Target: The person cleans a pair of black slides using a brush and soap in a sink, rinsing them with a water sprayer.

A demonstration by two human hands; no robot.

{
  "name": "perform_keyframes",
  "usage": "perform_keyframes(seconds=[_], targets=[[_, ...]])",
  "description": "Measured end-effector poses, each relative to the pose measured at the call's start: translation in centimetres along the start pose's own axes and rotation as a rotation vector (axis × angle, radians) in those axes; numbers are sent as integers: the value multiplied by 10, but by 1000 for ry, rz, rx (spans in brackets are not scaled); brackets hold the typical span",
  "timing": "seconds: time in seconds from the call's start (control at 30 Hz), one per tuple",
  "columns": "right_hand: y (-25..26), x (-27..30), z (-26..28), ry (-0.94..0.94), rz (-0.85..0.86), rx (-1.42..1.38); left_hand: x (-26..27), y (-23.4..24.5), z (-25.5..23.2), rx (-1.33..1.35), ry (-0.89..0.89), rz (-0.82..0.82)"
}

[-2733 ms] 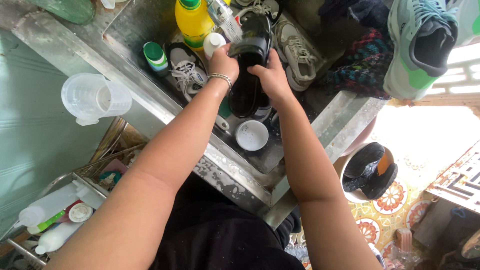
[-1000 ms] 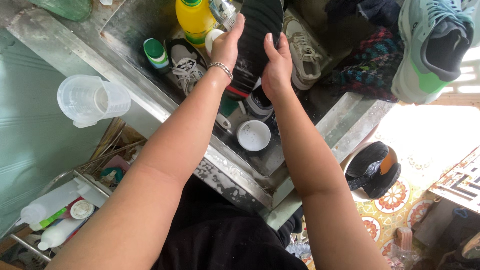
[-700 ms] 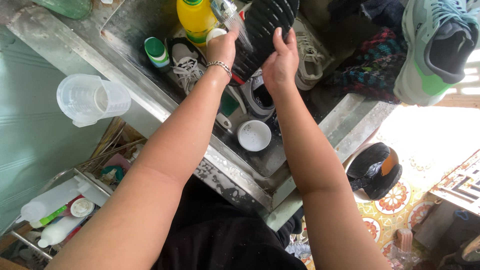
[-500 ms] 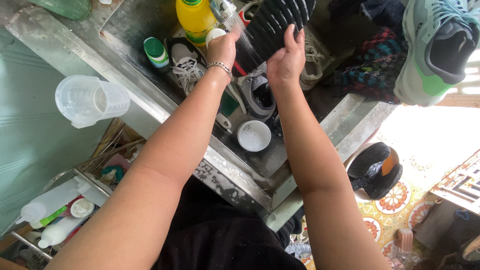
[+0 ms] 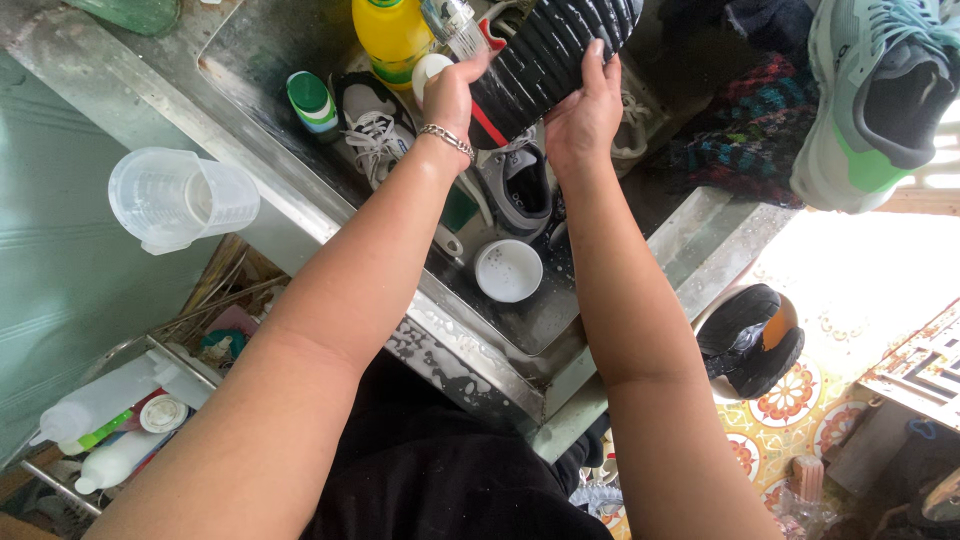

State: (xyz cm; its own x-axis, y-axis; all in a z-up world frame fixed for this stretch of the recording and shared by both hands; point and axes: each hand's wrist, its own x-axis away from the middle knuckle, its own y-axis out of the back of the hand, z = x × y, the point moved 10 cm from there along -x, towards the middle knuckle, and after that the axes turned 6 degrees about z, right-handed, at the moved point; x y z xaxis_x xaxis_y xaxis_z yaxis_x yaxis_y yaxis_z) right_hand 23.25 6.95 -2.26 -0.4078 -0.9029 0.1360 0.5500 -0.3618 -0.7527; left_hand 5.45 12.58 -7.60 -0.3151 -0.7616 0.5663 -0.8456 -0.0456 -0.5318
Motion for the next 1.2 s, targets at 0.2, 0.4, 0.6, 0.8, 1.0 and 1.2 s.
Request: perform_keyframes(seconds=[0.2, 0.4, 0.6, 0.8, 1.0, 1.2], targets=[[-15, -3, 2, 8, 133, 84, -33, 31, 18, -105, -66, -97], [-27, 9, 3, -101, 97, 175, -14, 11, 9, -569, -42, -78], [-27, 28, -5, -357, 8, 427, 60, -10, -10, -650, 131, -35], [-54, 51, -14, -550, 137, 476, 123, -19, -3, -84, 139, 201], [-57, 79, -31, -727, 82, 805, 155, -20, -43, -850, -347, 100], [-48, 72, -47, -554, 94, 649, 155, -52, -20, -1308, -536, 242]])
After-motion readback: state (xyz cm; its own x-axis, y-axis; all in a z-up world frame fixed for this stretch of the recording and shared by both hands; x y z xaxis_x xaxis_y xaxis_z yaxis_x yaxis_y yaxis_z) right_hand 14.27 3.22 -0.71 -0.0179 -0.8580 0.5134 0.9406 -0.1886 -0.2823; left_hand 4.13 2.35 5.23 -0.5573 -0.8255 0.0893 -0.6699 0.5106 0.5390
